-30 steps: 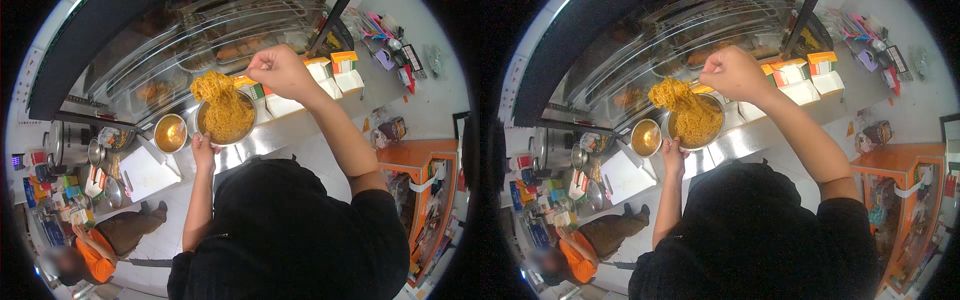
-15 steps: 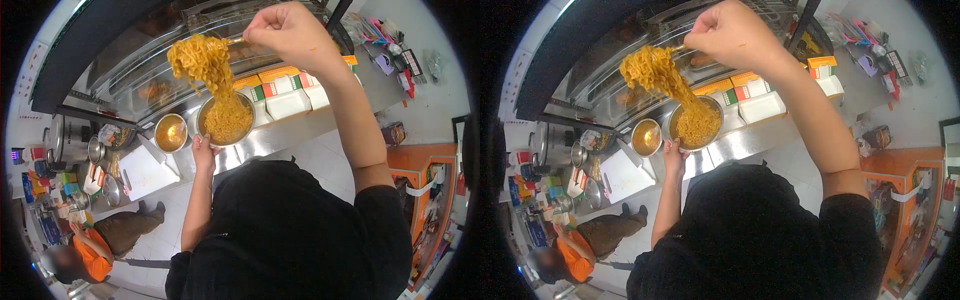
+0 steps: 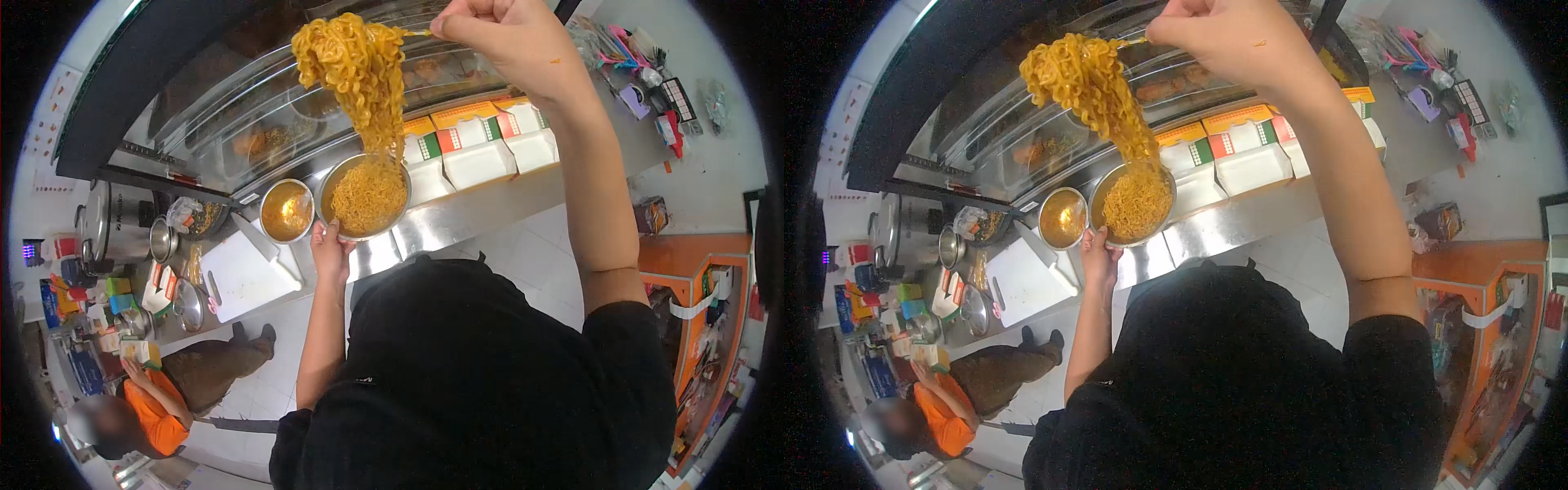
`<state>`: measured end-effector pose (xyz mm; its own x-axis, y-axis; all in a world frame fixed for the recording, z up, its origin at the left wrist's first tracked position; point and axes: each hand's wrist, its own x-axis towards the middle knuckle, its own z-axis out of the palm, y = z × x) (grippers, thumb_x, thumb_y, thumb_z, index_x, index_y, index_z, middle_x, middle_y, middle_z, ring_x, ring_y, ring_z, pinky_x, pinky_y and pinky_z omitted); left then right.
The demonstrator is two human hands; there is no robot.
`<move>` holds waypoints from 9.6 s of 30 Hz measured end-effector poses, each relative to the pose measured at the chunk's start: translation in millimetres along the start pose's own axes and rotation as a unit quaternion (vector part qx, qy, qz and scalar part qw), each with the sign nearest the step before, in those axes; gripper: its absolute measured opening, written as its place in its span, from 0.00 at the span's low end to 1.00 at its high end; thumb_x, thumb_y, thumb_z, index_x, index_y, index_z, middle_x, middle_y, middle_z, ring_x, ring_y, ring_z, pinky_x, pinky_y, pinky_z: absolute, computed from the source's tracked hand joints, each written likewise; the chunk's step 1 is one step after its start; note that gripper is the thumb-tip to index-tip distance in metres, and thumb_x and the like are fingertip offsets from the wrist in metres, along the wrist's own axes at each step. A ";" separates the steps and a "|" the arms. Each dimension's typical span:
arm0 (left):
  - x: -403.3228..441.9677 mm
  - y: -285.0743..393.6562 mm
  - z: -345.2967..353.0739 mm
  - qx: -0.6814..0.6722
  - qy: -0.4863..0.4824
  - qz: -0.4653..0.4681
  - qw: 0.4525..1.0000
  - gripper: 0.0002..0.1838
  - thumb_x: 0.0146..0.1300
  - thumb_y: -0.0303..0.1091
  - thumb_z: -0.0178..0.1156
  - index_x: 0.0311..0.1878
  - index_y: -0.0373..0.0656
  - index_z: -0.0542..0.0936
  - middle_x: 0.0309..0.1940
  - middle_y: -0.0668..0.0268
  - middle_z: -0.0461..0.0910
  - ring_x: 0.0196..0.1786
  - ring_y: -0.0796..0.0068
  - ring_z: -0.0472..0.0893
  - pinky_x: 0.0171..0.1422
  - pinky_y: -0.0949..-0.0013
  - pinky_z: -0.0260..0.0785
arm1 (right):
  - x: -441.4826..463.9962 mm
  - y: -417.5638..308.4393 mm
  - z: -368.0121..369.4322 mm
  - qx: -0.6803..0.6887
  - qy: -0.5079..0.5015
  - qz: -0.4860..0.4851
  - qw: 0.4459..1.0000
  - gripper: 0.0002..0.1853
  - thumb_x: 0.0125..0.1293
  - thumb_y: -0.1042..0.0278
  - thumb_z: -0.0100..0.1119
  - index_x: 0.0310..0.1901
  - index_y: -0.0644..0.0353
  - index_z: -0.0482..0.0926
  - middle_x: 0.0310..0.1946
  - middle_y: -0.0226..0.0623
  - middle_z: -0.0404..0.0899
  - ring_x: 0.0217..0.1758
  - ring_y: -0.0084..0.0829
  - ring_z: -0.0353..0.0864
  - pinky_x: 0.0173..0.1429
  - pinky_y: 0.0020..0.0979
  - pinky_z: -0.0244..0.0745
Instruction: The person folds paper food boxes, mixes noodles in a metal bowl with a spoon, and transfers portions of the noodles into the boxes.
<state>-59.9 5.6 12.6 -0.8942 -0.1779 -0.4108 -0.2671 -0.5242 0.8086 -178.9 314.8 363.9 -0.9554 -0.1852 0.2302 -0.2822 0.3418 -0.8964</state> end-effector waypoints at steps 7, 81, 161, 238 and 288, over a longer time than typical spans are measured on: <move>-9.7 13.5 4.3 0.073 0.056 0.032 0.995 0.05 0.78 0.31 0.57 0.42 0.51 0.71 0.29 0.73 0.80 0.25 0.85 0.79 0.24 0.78 0.76 | -9.6 55.6 -12.1 -0.075 0.010 0.008 0.997 0.11 0.63 0.63 0.69 0.34 0.65 0.87 0.24 0.26 0.82 0.28 0.16 0.77 0.35 0.26 0.72; -37.9 17.4 9.3 0.154 0.064 0.017 0.986 0.10 0.78 0.33 0.58 0.38 0.50 0.70 0.25 0.71 0.80 0.19 0.85 0.77 0.21 0.79 0.71 | -75.7 262.6 72.8 -0.434 -0.075 0.157 0.884 0.11 0.54 0.58 0.69 0.33 0.57 0.89 0.31 0.43 0.89 0.34 0.45 0.90 0.41 0.45 0.85; -27.3 -9.3 17.3 0.125 0.003 -0.003 0.992 0.11 0.77 0.30 0.57 0.36 0.47 0.68 0.21 0.69 0.77 0.17 0.81 0.78 0.17 0.76 0.66 | -95.2 162.0 104.2 -0.486 -0.252 -0.047 0.836 0.12 0.73 0.66 0.53 0.56 0.54 0.74 0.27 0.44 0.84 0.40 0.46 0.88 0.52 0.48 0.71; -14.2 29.5 20.3 0.289 -0.068 -0.044 0.954 0.04 0.77 0.32 0.57 0.42 0.48 0.75 0.26 0.73 0.81 0.20 0.88 0.76 0.19 0.80 0.71 | -130.2 295.5 75.1 -0.406 -0.183 -0.097 0.890 0.10 0.65 0.67 0.57 0.47 0.49 0.81 0.34 0.35 0.86 0.38 0.42 0.88 0.38 0.47 0.80; -95.8 12.8 -66.4 0.131 0.106 0.012 0.986 0.04 0.79 0.33 0.57 0.44 0.53 0.73 0.29 0.77 0.81 0.27 0.88 0.79 0.31 0.77 0.78 | -134.5 305.5 155.8 -0.392 -0.096 0.077 0.912 0.10 0.64 0.68 0.56 0.32 0.59 0.86 0.37 0.45 0.86 0.41 0.47 0.89 0.44 0.48 0.83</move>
<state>46.1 -39.3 34.3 -0.8140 -0.3720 -0.4461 -0.3544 -0.2904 0.8889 -123.0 300.5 0.1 -0.9773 -0.2113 -0.0130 -0.1936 0.9171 -0.3485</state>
